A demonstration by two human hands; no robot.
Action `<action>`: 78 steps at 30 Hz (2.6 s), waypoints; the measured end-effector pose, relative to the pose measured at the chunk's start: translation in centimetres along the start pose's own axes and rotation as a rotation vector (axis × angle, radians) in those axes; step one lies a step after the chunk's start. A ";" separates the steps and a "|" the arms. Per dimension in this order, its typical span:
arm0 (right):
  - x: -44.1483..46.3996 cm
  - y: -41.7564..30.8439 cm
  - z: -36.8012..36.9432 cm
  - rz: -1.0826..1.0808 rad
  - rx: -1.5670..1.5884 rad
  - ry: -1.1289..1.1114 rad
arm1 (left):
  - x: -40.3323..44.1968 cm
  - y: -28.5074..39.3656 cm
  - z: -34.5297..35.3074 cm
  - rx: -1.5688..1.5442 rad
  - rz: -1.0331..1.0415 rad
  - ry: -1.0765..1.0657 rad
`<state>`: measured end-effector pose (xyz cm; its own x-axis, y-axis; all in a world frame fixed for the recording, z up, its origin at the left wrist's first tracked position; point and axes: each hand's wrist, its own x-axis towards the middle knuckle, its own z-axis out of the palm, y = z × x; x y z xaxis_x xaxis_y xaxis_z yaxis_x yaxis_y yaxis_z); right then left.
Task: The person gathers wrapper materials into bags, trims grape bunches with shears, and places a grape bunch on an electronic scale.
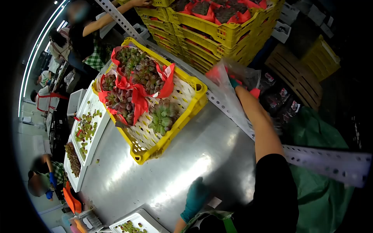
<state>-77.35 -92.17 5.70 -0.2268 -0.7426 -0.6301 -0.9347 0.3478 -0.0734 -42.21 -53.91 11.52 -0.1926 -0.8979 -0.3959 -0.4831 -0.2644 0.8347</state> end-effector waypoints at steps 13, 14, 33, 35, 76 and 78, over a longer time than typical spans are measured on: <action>0.5 1.3 6.9 -0.042 0.078 -0.012 | 0.1 2.2 -0.4 0.088 0.143 -0.018; 0.4 1.4 6.6 -0.043 0.092 -0.002 | 0.2 1.8 -0.4 0.080 0.174 -0.007; -6.7 2.1 -3.8 -0.066 0.339 0.455 | 0.1 1.1 0.6 0.101 0.175 0.078; -8.3 3.1 -3.0 -0.081 0.323 0.508 | -0.1 2.0 0.2 0.127 0.209 0.107; -33.3 0.7 5.5 -0.094 0.403 1.177 | 10.4 17.0 5.7 0.878 0.920 0.126; -29.1 2.4 3.7 0.076 0.031 0.789 | 14.1 18.9 6.6 1.104 0.996 0.118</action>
<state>-71.94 -67.65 20.97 -0.4277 -0.8985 0.0988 -0.9034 0.4211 -0.0809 -59.72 -69.24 19.20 -0.7815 -0.5816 0.2256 -0.5948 0.8038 0.0119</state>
